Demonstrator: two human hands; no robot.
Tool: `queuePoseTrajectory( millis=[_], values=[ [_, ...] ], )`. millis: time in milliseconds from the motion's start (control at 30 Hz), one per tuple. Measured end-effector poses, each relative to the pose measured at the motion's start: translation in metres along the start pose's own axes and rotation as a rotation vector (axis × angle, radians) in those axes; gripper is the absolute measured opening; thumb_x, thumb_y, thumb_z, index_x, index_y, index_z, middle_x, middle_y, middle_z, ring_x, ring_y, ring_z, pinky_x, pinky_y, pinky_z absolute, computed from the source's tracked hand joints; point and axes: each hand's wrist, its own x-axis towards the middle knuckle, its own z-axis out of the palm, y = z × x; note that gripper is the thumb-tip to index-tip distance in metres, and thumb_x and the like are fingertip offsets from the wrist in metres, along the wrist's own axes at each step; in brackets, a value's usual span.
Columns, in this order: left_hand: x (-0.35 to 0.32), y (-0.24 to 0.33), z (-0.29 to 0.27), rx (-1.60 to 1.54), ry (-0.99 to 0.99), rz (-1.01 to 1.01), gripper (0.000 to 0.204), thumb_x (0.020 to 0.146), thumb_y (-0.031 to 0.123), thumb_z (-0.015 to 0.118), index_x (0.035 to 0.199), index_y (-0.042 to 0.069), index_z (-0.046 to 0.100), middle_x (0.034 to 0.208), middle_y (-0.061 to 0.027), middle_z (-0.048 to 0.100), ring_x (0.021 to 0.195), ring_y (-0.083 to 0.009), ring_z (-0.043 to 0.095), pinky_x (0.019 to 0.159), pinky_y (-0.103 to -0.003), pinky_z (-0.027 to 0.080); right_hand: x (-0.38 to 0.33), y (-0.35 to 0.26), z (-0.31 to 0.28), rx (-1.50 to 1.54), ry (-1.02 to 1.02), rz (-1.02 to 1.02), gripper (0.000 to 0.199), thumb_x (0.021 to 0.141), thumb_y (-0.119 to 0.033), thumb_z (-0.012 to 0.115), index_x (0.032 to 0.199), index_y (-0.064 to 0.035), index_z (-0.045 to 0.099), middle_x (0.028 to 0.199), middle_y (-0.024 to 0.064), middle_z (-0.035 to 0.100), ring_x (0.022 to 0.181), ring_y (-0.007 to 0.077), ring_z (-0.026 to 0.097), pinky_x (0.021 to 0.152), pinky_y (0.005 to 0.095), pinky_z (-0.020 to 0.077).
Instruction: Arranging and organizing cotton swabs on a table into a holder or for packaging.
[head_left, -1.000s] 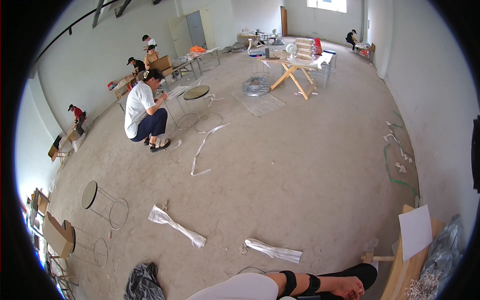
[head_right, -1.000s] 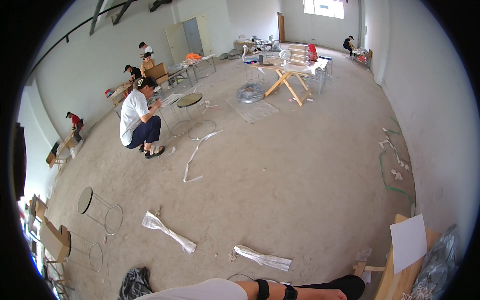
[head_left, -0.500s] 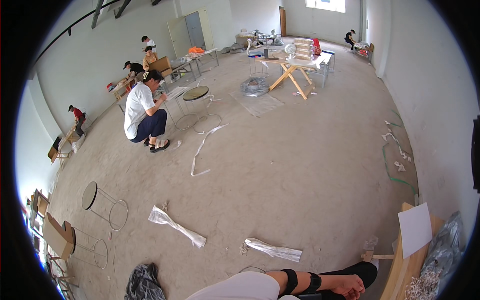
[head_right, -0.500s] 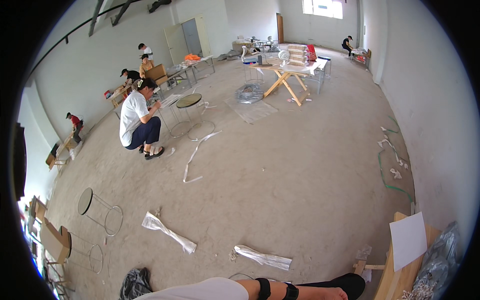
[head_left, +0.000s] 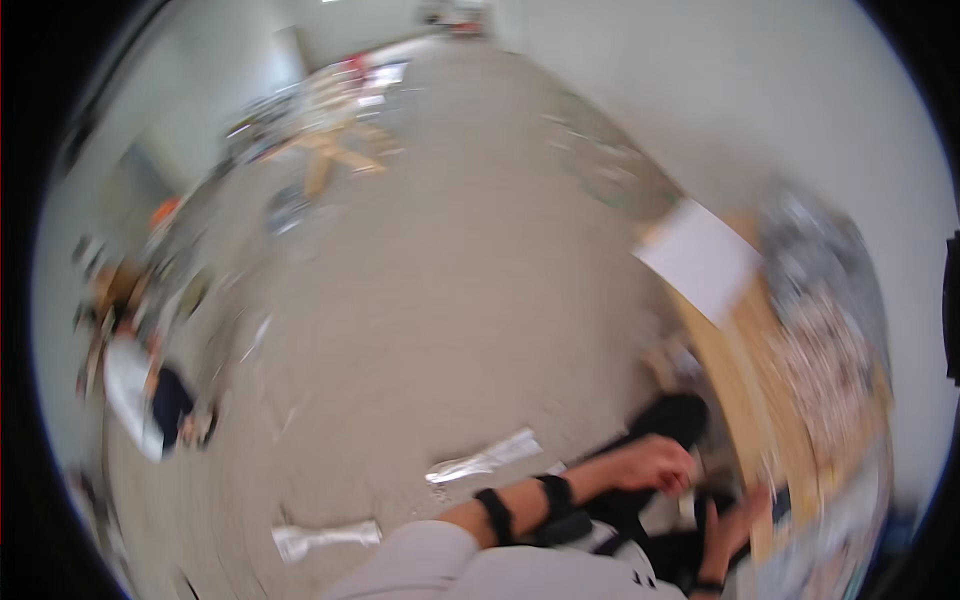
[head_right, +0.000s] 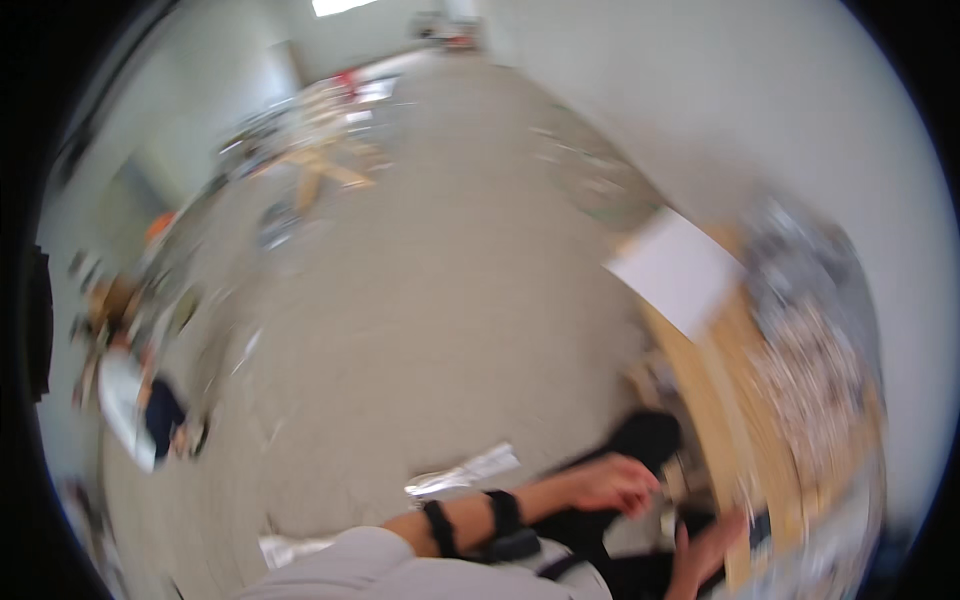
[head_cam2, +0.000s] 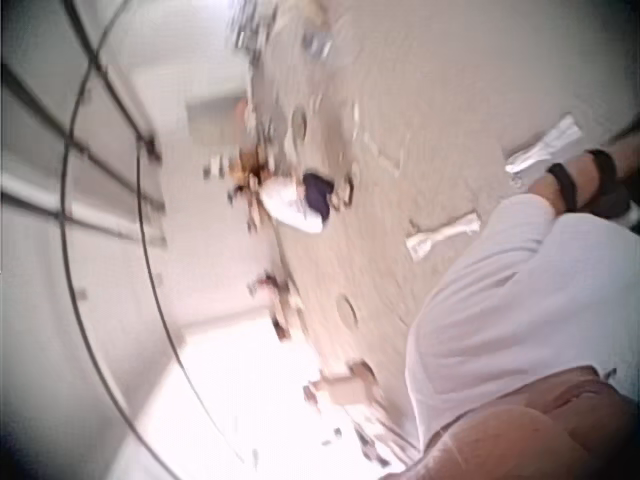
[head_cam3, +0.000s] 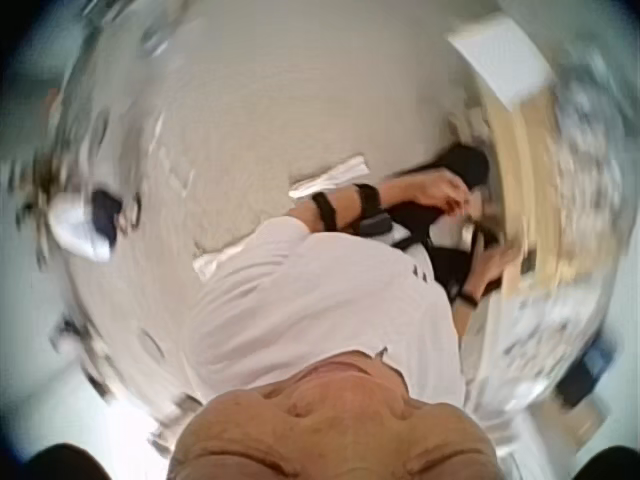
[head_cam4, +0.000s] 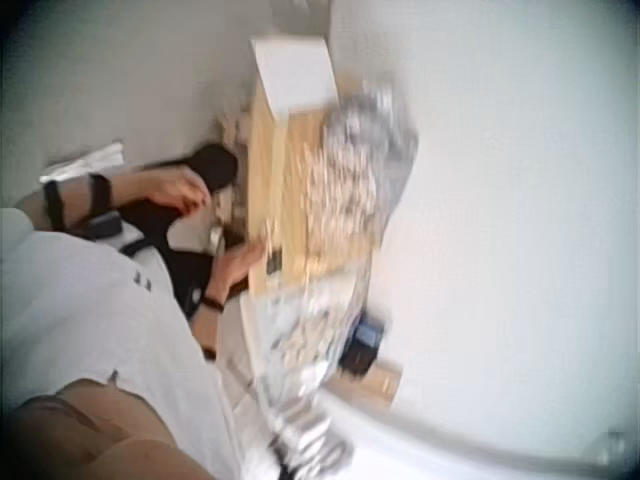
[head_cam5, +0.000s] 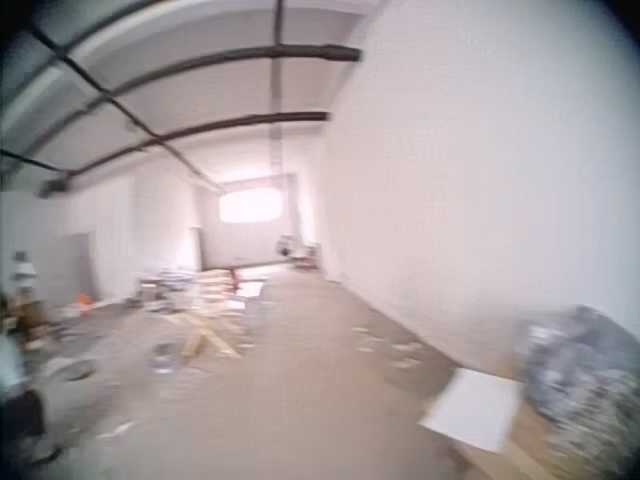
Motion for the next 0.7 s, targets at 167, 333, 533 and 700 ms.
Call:
queuePoseTrajectory(
  millis=[167, 333, 533, 700],
  values=[
    [0.014, -0.001, 0.019, 0.129, -0.055, -0.258, 0.026, 0.094, 0.016, 0.055, 0.114, -0.001, 0.056, 0.092, -0.0119, 0.063, 0.081, -0.0201, 0.064, 0.076, -0.037, 0.053, 0.012, -0.012, -0.024, 0.164, 0.100, 0.083, 0.100, 0.058, -0.028, 0.083, 0.138, 0.0036, 0.031, 0.147, 0.0243, 0.025, 0.139, 0.0398, 0.019, 0.114, 0.0480, 0.0176],
    [0.045, 0.002, 0.071, 0.686, -0.143, -0.268, 0.022, 0.093, 0.010, 0.056, 0.112, -0.002, 0.057, 0.088, -0.0100, 0.064, 0.075, -0.0155, 0.063, 0.071, -0.029, 0.053, 0.000, -0.002, -0.052, 0.377, 0.210, 0.218, 0.086, 0.064, -0.019, 0.080, 0.134, 0.0035, 0.036, 0.145, 0.0233, 0.027, 0.136, 0.0397, 0.025, 0.110, 0.0472, 0.0259],
    [0.129, -0.021, 0.102, 1.642, -0.065, 0.517, 0.034, 0.093, 0.010, 0.054, 0.125, 0.001, 0.050, 0.116, -0.0153, 0.058, 0.105, -0.0221, 0.057, 0.093, -0.036, 0.045, -0.015, 0.016, -0.044, 0.917, 0.392, 0.450, 0.057, 0.078, -0.004, 0.066, 0.130, 0.0027, 0.042, 0.139, 0.0200, 0.038, 0.125, 0.0368, 0.043, 0.104, 0.0416, 0.0368],
    [0.193, -0.020, 0.098, 0.759, 0.149, 0.334, 0.048, 0.098, 0.024, 0.046, 0.136, -0.003, 0.037, 0.139, -0.0200, 0.040, 0.131, -0.0282, 0.037, 0.110, -0.040, 0.027, 0.004, 0.027, -0.040, 1.402, 0.610, 0.627, 0.044, 0.095, -0.011, 0.047, 0.136, 0.0026, 0.038, 0.145, 0.0156, 0.032, 0.134, 0.0268, 0.033, 0.110, 0.0365, 0.0268]
  ],
)
